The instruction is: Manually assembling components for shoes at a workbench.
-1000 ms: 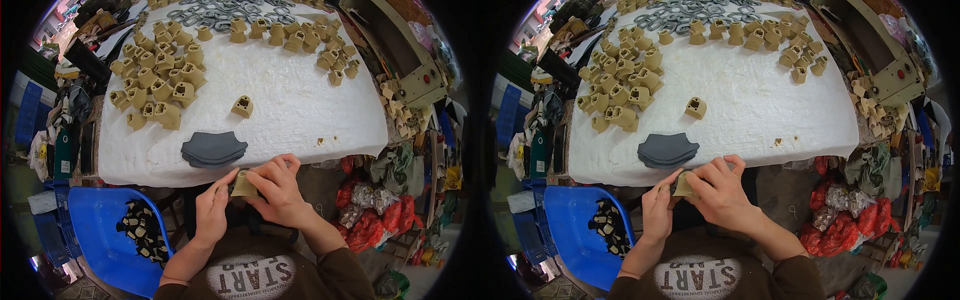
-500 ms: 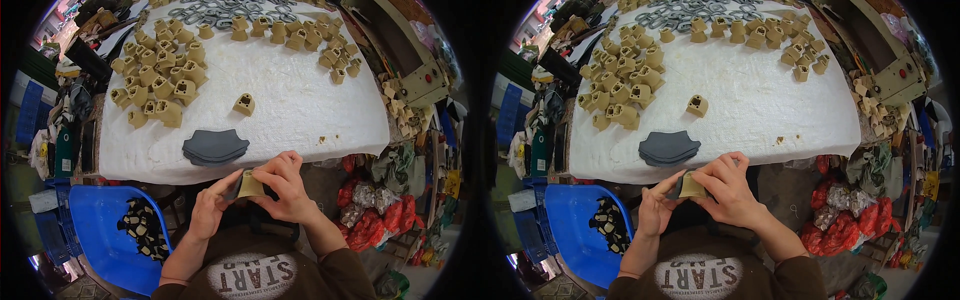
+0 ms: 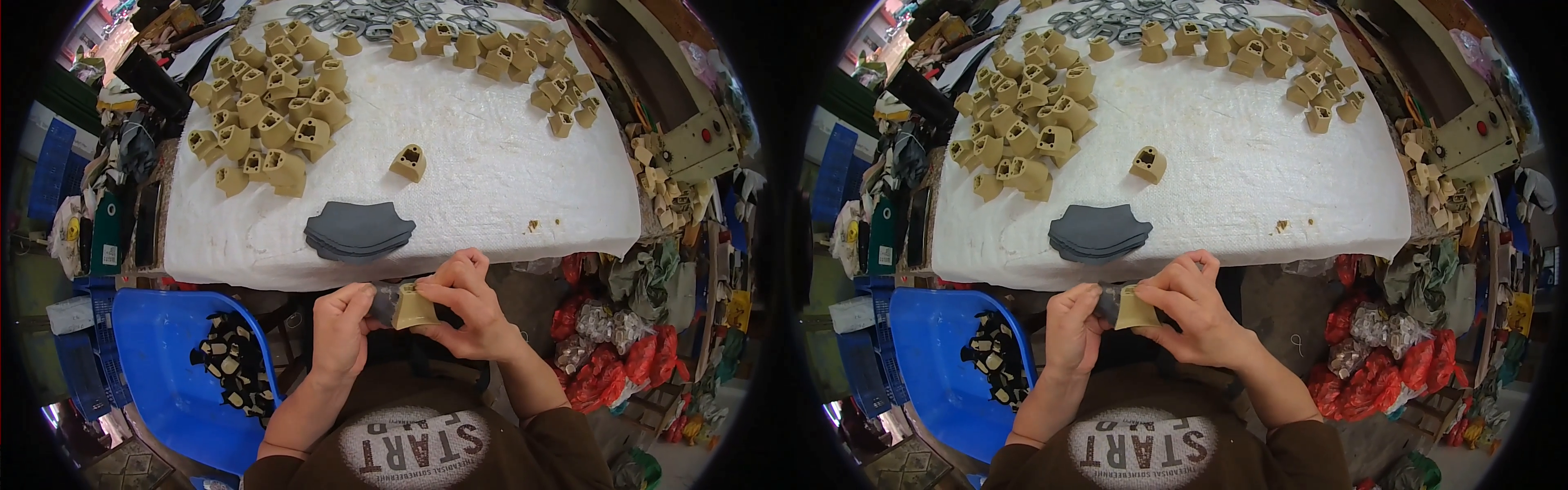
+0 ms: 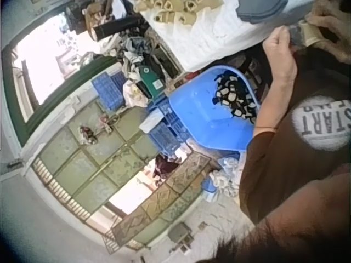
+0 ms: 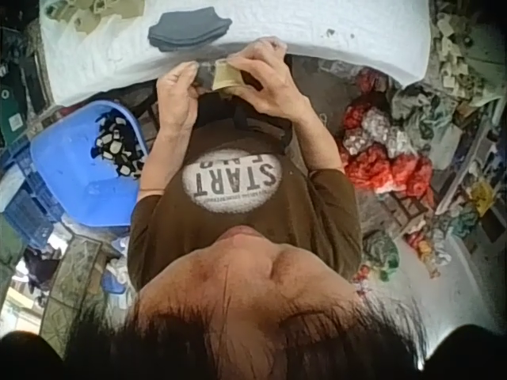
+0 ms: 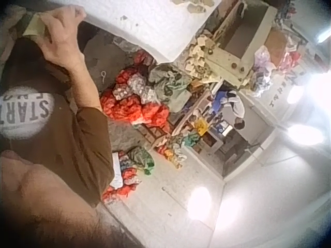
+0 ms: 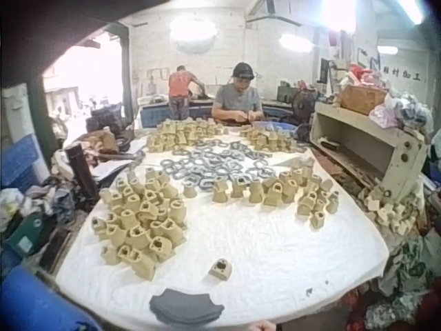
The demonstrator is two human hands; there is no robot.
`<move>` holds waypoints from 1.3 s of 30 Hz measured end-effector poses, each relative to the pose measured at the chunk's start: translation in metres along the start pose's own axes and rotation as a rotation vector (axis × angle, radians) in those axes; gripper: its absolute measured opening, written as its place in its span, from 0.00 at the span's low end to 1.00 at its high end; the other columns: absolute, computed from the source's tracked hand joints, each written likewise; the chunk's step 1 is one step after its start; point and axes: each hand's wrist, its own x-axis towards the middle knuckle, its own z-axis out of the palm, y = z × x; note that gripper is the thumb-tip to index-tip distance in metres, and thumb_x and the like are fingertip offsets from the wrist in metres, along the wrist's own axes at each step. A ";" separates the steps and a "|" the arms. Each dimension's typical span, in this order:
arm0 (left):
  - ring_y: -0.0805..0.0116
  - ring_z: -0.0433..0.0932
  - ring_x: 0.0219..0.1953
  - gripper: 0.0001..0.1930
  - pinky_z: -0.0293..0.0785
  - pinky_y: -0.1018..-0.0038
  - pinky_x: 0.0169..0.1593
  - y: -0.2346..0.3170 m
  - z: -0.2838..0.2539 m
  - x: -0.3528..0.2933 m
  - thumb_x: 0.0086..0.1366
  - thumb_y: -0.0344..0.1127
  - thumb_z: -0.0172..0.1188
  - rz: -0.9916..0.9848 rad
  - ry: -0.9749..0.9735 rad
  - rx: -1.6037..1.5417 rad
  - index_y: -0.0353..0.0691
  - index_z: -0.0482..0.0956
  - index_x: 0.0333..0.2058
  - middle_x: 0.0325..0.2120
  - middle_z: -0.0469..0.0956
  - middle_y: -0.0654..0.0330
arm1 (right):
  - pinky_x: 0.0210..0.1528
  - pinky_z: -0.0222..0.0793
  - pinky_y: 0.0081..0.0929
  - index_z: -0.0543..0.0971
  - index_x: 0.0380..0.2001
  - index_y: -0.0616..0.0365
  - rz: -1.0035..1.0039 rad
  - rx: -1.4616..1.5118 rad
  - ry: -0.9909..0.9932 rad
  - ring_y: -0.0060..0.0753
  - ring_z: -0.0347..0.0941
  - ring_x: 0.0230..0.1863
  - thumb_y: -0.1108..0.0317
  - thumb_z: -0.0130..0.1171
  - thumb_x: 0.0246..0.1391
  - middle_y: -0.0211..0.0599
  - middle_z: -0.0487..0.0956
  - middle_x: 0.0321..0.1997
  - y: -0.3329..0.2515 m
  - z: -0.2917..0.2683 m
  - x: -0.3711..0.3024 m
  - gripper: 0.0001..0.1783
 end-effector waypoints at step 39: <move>0.71 0.75 0.40 0.25 0.70 0.75 0.46 -0.006 -0.032 0.004 0.69 0.44 0.42 -0.066 -0.404 0.189 0.31 0.63 0.57 0.39 0.76 0.57 | 0.47 0.48 0.40 0.75 0.39 0.52 -0.015 -0.145 0.015 0.36 0.64 0.42 0.67 0.71 0.25 0.26 0.72 0.40 0.000 0.004 0.005 0.29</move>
